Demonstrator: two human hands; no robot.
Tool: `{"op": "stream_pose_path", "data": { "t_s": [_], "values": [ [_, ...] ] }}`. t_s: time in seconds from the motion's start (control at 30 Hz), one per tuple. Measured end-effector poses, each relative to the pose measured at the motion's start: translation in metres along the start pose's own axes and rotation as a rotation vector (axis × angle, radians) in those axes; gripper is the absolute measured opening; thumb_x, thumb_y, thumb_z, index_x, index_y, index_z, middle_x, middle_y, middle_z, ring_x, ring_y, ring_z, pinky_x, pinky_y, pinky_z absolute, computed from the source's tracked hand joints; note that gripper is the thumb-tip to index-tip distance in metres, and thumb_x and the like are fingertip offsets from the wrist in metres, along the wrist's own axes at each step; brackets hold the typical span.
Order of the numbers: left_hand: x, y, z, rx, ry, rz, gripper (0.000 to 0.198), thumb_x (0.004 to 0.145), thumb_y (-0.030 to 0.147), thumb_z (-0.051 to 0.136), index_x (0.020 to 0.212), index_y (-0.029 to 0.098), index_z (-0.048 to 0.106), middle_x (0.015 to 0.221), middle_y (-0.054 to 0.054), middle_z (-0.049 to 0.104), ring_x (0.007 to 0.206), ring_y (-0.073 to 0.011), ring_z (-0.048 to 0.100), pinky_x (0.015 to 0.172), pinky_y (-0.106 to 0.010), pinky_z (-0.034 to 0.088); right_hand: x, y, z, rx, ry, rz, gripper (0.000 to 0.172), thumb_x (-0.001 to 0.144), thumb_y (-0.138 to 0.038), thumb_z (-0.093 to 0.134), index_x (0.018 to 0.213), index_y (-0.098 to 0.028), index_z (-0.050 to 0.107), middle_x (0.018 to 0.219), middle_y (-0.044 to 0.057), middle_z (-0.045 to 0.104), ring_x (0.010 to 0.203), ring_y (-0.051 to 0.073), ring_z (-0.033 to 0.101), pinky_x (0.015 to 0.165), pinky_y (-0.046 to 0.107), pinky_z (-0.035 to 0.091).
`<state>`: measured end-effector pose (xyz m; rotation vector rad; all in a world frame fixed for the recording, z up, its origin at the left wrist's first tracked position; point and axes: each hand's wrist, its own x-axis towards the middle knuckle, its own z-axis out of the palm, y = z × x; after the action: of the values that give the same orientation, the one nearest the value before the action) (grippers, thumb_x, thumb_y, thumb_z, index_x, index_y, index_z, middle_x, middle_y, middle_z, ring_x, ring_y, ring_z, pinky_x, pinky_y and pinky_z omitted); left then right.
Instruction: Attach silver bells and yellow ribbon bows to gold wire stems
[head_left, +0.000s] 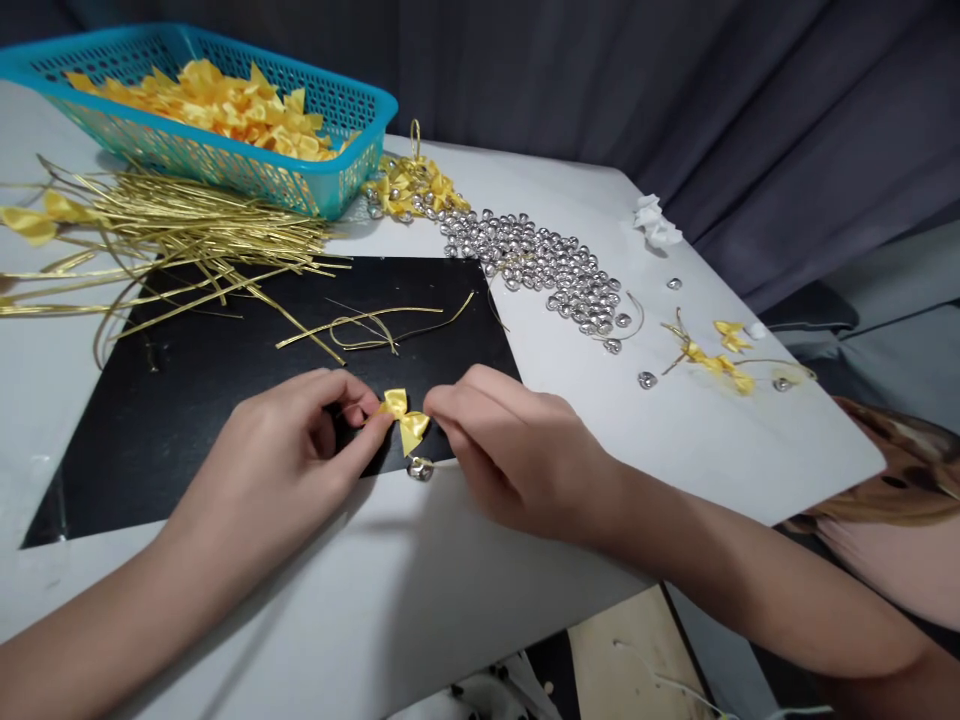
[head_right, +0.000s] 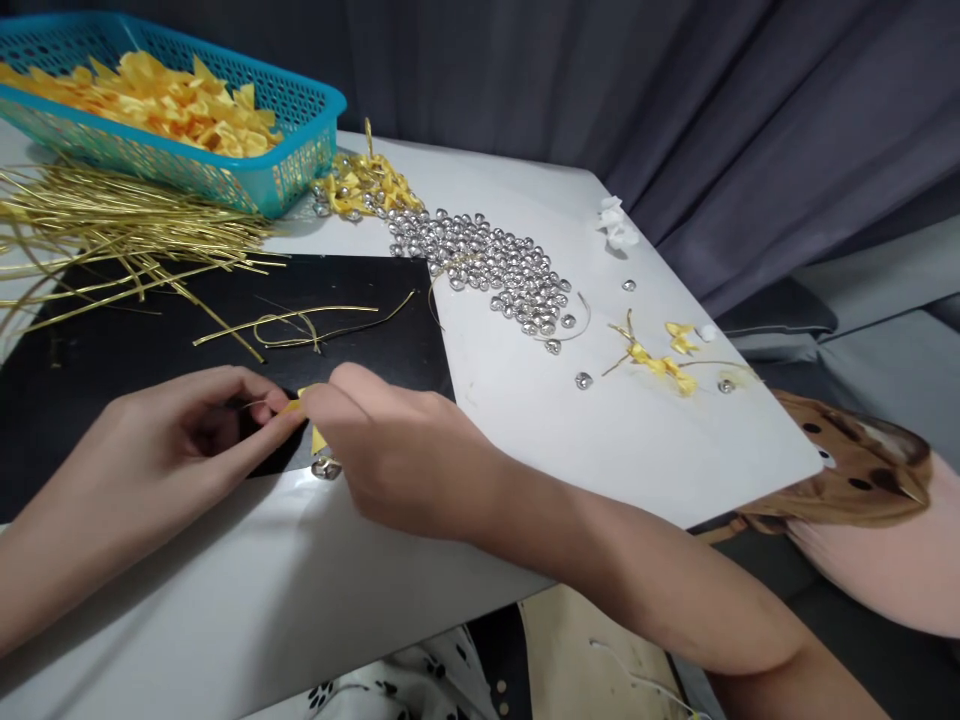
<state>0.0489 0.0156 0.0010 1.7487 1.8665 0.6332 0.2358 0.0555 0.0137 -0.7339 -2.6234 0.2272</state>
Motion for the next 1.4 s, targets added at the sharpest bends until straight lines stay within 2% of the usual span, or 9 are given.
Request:
{"op": "stream_pose_path", "data": {
  "t_s": [0.17, 0.3, 0.43, 0.53, 0.67, 0.83, 1.0, 1.23, 1.4],
  "values": [
    [-0.001, -0.008, 0.003, -0.148, -0.037, -0.004, 0.019, 0.078, 0.037, 0.055, 0.089, 0.022, 0.06, 0.068, 0.002, 0.059, 0.057, -0.0122, 0.052, 0.046, -0.019, 0.039, 0.001, 0.003, 0.006, 0.131, 0.187, 0.057, 0.016, 0.088, -0.009, 0.041, 0.089, -0.013, 0.056, 0.076, 0.001, 0.053, 0.061, 0.008, 0.045, 0.055, 0.018, 0.038],
    [-0.001, -0.002, 0.0, -0.154, -0.078, 0.102, 0.033, 0.08, 0.035, 0.054, 0.11, 0.022, 0.057, 0.074, 0.002, 0.059, 0.056, -0.0113, 0.052, 0.046, -0.019, 0.04, 0.002, 0.003, 0.004, 0.332, 0.301, 0.097, 0.011, 0.089, -0.009, 0.044, 0.088, -0.012, 0.054, 0.08, 0.002, 0.056, 0.064, 0.006, 0.049, 0.057, 0.019, 0.039],
    [0.001, 0.001, -0.001, -0.043, -0.127, 0.201, 0.029, 0.082, 0.042, 0.053, 0.096, 0.021, 0.066, 0.078, 0.0, 0.059, 0.049, -0.0088, 0.048, 0.042, -0.02, 0.037, 0.003, 0.001, 0.002, 0.473, 0.337, 0.181, 0.008, 0.089, -0.01, 0.045, 0.089, -0.012, 0.053, 0.069, -0.002, 0.049, 0.056, 0.006, 0.042, 0.056, 0.021, 0.039],
    [0.002, -0.003, 0.0, -0.037, -0.104, 0.242, 0.023, 0.08, 0.04, 0.056, 0.085, 0.021, 0.067, 0.078, 0.0, 0.06, 0.056, -0.0107, 0.051, 0.044, -0.019, 0.037, 0.003, 0.0, 0.003, 0.502, 0.345, 0.214, 0.008, 0.089, -0.011, 0.045, 0.088, -0.013, 0.053, 0.065, -0.004, 0.045, 0.055, 0.006, 0.039, 0.057, 0.022, 0.039],
    [0.001, -0.005, 0.0, -0.149, -0.144, 0.118, 0.018, 0.081, 0.04, 0.058, 0.081, 0.022, 0.062, 0.07, 0.003, 0.06, 0.054, -0.0096, 0.05, 0.044, -0.017, 0.036, 0.002, 0.0, 0.006, 0.494, 0.363, 0.224, 0.007, 0.089, -0.012, 0.045, 0.087, -0.015, 0.051, 0.076, 0.0, 0.051, 0.064, 0.007, 0.046, 0.059, 0.022, 0.04],
    [0.003, 0.002, -0.002, -0.362, -0.113, 0.027, 0.016, 0.077, 0.035, 0.061, 0.073, 0.02, 0.064, 0.07, 0.003, 0.065, 0.06, -0.009, 0.056, 0.05, -0.013, 0.041, 0.002, 0.002, 0.011, 0.392, 0.408, 0.191, 0.009, 0.09, -0.012, 0.042, 0.087, -0.016, 0.049, 0.083, 0.003, 0.055, 0.074, 0.009, 0.053, 0.06, 0.022, 0.042],
    [0.004, 0.008, -0.004, -0.438, -0.169, -0.139, 0.015, 0.07, 0.034, 0.067, 0.072, 0.02, 0.072, 0.069, 0.001, 0.072, 0.06, -0.0105, 0.062, 0.051, -0.014, 0.044, 0.0, 0.007, 0.017, 0.24, 0.317, 0.102, 0.012, 0.089, -0.01, 0.041, 0.085, -0.015, 0.051, 0.077, 0.002, 0.052, 0.061, 0.008, 0.046, 0.053, 0.02, 0.037],
    [0.004, 0.007, -0.001, -0.454, -0.097, -0.106, 0.01, 0.065, 0.031, 0.068, 0.066, 0.021, 0.07, 0.059, 0.003, 0.067, 0.056, -0.0092, 0.059, 0.044, -0.012, 0.04, -0.003, 0.012, 0.018, 0.218, 0.138, 0.008, 0.013, 0.087, -0.011, 0.038, 0.089, -0.015, 0.051, 0.076, 0.001, 0.051, 0.06, 0.008, 0.043, 0.053, 0.019, 0.036],
    [0.007, 0.005, -0.002, -0.534, -0.119, -0.155, 0.011, 0.064, 0.03, 0.069, 0.068, 0.02, 0.071, 0.058, 0.004, 0.067, 0.053, -0.0075, 0.059, 0.043, -0.009, 0.039, -0.003, 0.012, 0.019, 0.185, 0.079, -0.009, 0.015, 0.086, -0.01, 0.038, 0.091, -0.014, 0.051, 0.078, 0.001, 0.052, 0.063, 0.008, 0.045, 0.053, 0.017, 0.037]
  ]
}}
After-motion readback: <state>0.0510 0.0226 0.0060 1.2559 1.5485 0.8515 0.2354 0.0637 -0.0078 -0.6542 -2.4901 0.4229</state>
